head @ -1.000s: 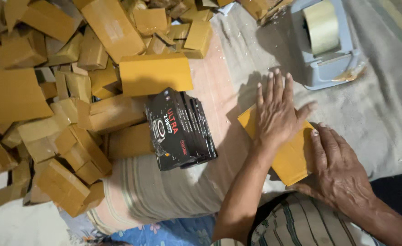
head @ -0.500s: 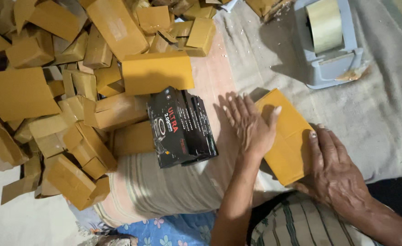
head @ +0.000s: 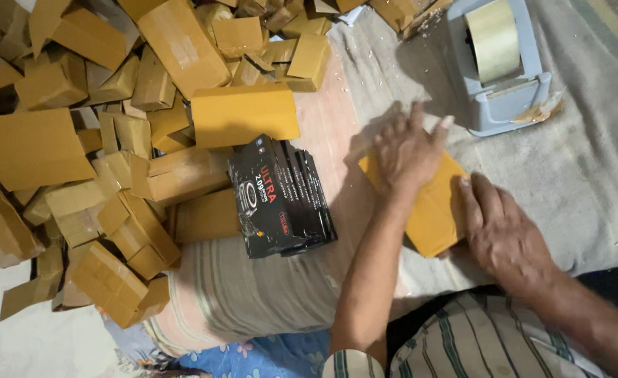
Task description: The person sits on a bed and folds yellow cardboard boxes, pressing the flaps closed and sealing them with tape from a desktop tape dispenser. They place black retail product boxes into the folded cartons and set the sealed boxes aside with a growing pile of completed boxes.
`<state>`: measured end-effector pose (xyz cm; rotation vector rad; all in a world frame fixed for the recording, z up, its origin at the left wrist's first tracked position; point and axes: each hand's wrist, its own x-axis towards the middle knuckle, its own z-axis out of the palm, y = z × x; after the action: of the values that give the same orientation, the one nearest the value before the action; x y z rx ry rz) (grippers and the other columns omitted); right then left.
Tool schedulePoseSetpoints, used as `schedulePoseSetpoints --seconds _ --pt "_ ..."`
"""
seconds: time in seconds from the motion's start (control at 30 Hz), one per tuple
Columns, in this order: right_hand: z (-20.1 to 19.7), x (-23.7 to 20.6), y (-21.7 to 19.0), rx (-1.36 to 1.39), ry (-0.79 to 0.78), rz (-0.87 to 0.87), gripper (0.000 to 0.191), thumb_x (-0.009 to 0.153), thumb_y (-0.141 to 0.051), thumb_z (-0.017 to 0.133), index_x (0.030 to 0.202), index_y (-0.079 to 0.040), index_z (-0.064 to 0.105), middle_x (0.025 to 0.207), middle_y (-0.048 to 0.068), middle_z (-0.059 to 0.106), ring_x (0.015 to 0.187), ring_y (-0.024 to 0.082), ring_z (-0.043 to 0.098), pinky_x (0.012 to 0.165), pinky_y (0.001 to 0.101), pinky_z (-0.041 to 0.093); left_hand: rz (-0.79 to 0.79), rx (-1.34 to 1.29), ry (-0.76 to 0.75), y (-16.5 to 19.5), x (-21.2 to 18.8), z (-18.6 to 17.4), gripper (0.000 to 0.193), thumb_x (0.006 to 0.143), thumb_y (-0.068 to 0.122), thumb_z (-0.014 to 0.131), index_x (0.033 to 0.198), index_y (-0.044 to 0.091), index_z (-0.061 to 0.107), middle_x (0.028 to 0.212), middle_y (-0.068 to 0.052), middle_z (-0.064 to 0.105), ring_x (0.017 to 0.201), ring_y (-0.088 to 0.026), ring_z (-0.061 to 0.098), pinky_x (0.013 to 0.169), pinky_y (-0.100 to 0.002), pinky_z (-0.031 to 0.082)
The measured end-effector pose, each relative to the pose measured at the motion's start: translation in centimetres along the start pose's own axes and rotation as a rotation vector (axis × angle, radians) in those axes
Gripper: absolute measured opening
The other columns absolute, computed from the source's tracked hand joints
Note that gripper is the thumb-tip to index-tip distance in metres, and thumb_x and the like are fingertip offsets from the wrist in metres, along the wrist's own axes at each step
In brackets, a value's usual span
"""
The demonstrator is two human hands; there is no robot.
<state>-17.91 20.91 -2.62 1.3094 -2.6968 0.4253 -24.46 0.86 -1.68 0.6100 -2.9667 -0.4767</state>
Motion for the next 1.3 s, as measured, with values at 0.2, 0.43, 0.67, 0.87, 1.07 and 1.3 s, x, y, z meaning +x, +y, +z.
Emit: schedulePoseSetpoints --seconds 0.2,0.43,0.67,0.87,1.07,1.3 --pt "-0.4 3.8 -0.7 0.024 0.156 -0.194 0.113 0.078 -0.079 0.039 0.148 0.009 0.034 0.151 0.033 0.034 0.145 0.044 0.025 0.117 0.0565 0.016 -0.037 -0.008 -0.048 -3.0 -0.7 -2.1 0.066 0.102 0.060 0.027 0.161 0.031 0.030 0.156 -0.017 0.047 0.142 -0.045 0.041 0.116 -0.062 0.026" --pt "-1.7 8.8 -5.8 -0.289 -0.472 -0.135 0.102 0.094 -0.073 0.036 0.153 0.009 0.021 0.164 0.029 0.020 0.155 0.044 0.010 0.120 0.0529 0.005 -0.028 -0.179 0.013 -4.0 -0.1 -1.9 0.057 0.104 0.051 0.028 0.156 0.028 0.039 0.148 -0.009 0.057 0.135 -0.032 0.052 0.118 -0.054 0.027" --pt "-1.5 5.2 -2.1 0.151 0.147 -0.236 0.108 0.081 -0.071 0.044 0.144 0.016 0.035 0.154 0.034 0.032 0.146 0.043 0.025 0.121 0.0513 0.014 -0.049 -0.139 0.109 -4.6 -0.2 -0.5 0.049 0.104 0.044 0.042 0.142 0.016 0.058 0.138 -0.013 0.064 0.127 -0.036 0.058 0.109 -0.050 0.039" --pt "0.6 4.0 -2.2 0.021 0.158 -0.360 0.100 0.085 -0.071 0.050 0.135 0.016 0.050 0.142 0.034 0.051 0.139 0.045 0.045 0.118 0.0524 0.028 -0.068 -0.226 0.103 -5.1 0.1 0.0 0.044 0.102 0.043 0.044 0.129 0.017 0.066 0.129 -0.013 0.070 0.121 -0.036 0.062 0.104 -0.049 0.044" --pt "2.7 4.8 -2.8 0.027 0.307 -0.539 0.088 0.090 -0.067 0.051 0.129 0.011 0.060 0.133 0.028 0.063 0.130 0.040 0.059 0.110 0.0503 0.045 -0.029 -0.166 0.136 -5.5 0.1 0.8 0.042 0.103 0.043 0.045 0.127 0.015 0.067 0.123 -0.014 0.070 0.116 -0.039 0.061 0.101 -0.052 0.044" --pt "2.4 4.8 6.4 0.291 0.127 -0.200 0.093 0.088 -0.068 0.044 0.151 0.001 0.045 0.147 0.027 0.052 0.133 0.043 0.051 0.113 0.0505 0.040 0.058 -0.177 0.206 -5.6 0.0 1.8 0.033 0.106 0.035 0.047 0.117 0.011 0.066 0.116 -0.014 0.073 0.106 -0.040 0.066 0.095 -0.053 0.048"
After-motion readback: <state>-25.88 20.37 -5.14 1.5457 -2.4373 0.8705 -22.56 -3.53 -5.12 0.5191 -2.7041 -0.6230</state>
